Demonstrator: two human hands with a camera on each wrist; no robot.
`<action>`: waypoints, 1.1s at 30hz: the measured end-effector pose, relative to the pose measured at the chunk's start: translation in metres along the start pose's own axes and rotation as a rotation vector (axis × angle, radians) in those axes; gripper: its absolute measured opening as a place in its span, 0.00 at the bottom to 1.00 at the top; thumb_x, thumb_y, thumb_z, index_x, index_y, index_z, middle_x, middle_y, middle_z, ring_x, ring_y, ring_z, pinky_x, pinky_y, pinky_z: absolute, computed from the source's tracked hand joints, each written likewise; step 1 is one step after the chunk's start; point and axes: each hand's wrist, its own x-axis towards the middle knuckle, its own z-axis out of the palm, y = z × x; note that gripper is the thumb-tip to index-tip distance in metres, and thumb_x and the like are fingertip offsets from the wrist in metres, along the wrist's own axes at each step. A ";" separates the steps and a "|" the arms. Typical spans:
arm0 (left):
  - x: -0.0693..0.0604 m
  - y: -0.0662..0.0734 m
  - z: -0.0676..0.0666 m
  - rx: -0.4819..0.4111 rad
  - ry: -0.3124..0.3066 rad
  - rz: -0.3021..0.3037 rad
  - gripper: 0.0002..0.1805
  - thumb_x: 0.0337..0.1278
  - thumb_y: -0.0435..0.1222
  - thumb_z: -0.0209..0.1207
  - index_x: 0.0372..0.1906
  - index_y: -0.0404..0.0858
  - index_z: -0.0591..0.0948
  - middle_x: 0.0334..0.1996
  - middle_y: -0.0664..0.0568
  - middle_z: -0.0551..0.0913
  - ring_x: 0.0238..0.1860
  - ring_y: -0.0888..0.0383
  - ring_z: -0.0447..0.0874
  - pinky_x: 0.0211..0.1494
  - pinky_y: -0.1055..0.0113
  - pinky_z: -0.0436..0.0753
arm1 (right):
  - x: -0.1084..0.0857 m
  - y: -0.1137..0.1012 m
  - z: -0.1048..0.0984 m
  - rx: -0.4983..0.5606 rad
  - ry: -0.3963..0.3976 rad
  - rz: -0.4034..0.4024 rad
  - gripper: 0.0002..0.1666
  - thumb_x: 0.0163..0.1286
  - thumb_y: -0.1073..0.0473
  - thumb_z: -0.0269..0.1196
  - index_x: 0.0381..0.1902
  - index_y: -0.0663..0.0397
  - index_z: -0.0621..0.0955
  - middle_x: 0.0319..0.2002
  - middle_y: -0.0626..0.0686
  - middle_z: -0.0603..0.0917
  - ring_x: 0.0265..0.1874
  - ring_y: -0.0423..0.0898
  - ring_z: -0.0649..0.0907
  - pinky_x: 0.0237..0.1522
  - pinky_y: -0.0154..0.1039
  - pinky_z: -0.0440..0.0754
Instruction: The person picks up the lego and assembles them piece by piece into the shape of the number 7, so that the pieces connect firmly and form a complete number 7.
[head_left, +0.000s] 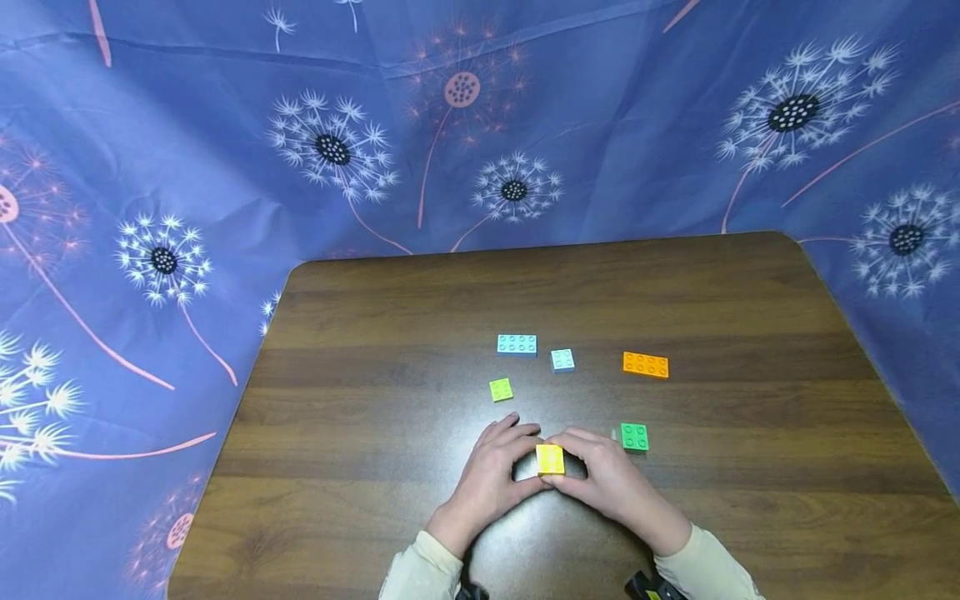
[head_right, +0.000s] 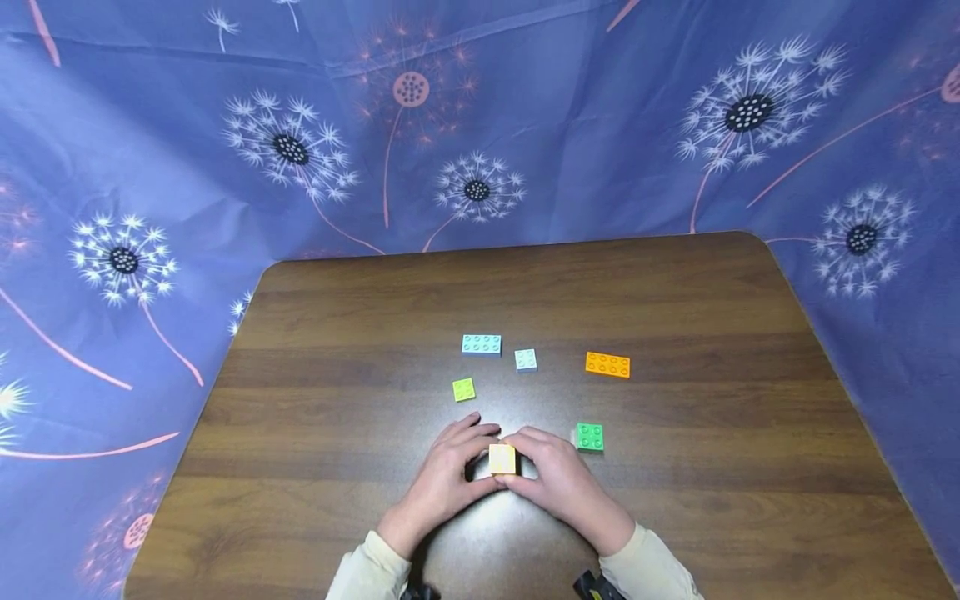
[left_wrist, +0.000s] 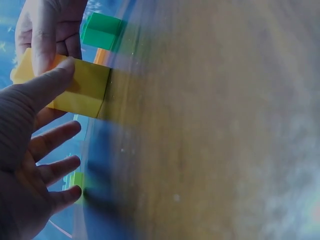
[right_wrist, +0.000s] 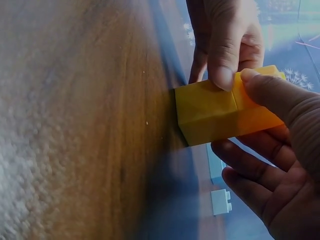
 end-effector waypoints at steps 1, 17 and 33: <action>0.000 0.000 0.000 -0.007 0.001 0.003 0.24 0.49 0.53 0.69 0.49 0.47 0.84 0.56 0.55 0.81 0.67 0.48 0.69 0.68 0.46 0.66 | 0.000 0.000 0.000 -0.001 -0.003 -0.003 0.20 0.55 0.51 0.75 0.46 0.45 0.84 0.42 0.38 0.83 0.41 0.36 0.80 0.44 0.43 0.82; 0.001 0.003 0.000 -0.009 0.016 0.010 0.20 0.48 0.50 0.70 0.45 0.45 0.85 0.43 0.60 0.87 0.60 0.55 0.77 0.66 0.52 0.70 | 0.000 0.000 0.001 -0.005 0.014 -0.058 0.18 0.56 0.52 0.74 0.44 0.44 0.83 0.40 0.36 0.80 0.39 0.35 0.80 0.42 0.41 0.81; 0.000 0.004 0.004 0.016 0.051 0.010 0.19 0.45 0.51 0.72 0.41 0.48 0.86 0.41 0.62 0.87 0.58 0.56 0.78 0.65 0.52 0.71 | -0.014 -0.004 -0.029 -0.030 0.120 -0.015 0.35 0.49 0.50 0.77 0.56 0.53 0.80 0.49 0.48 0.84 0.43 0.44 0.83 0.42 0.42 0.83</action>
